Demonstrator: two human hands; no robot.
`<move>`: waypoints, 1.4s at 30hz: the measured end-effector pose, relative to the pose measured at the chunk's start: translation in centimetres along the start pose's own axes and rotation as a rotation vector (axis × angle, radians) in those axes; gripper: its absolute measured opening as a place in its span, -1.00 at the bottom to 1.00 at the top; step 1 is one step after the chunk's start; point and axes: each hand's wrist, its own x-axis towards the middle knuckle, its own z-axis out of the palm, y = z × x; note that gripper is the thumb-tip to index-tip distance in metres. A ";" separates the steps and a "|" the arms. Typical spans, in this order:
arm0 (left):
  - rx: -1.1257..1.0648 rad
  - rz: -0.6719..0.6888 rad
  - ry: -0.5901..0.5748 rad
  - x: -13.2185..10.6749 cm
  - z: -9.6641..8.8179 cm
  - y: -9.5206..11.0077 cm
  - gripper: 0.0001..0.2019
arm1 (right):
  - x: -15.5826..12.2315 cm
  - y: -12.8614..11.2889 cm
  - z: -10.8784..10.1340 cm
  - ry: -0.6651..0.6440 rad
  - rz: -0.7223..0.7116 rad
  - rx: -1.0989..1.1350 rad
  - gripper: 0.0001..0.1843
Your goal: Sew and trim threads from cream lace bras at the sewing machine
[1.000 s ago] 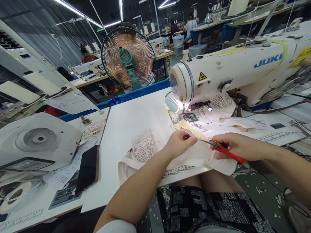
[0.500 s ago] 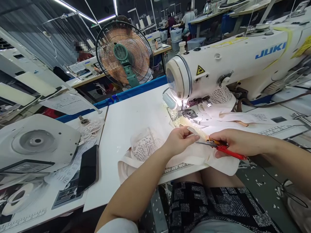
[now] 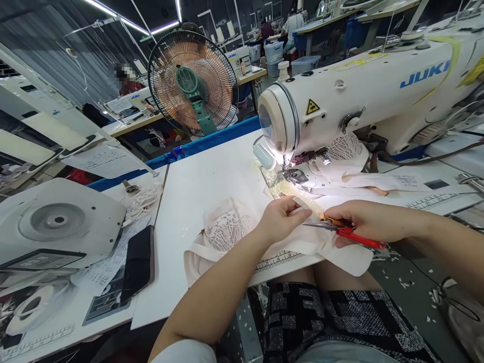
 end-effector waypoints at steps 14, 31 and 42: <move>-0.176 0.026 -0.084 0.0 -0.4 0.9 -0.73 | 0.2 -0.1 -0.4 0.007 -0.021 0.099 -0.66; -0.026 0.101 -0.024 0.0 -0.2 0.3 -0.72 | 0.1 0.0 -0.2 -0.017 -0.037 0.206 -0.64; 0.448 0.277 0.106 0.2 -0.1 -0.2 -0.88 | 0.3 0.5 0.7 -0.021 -0.113 0.298 -0.66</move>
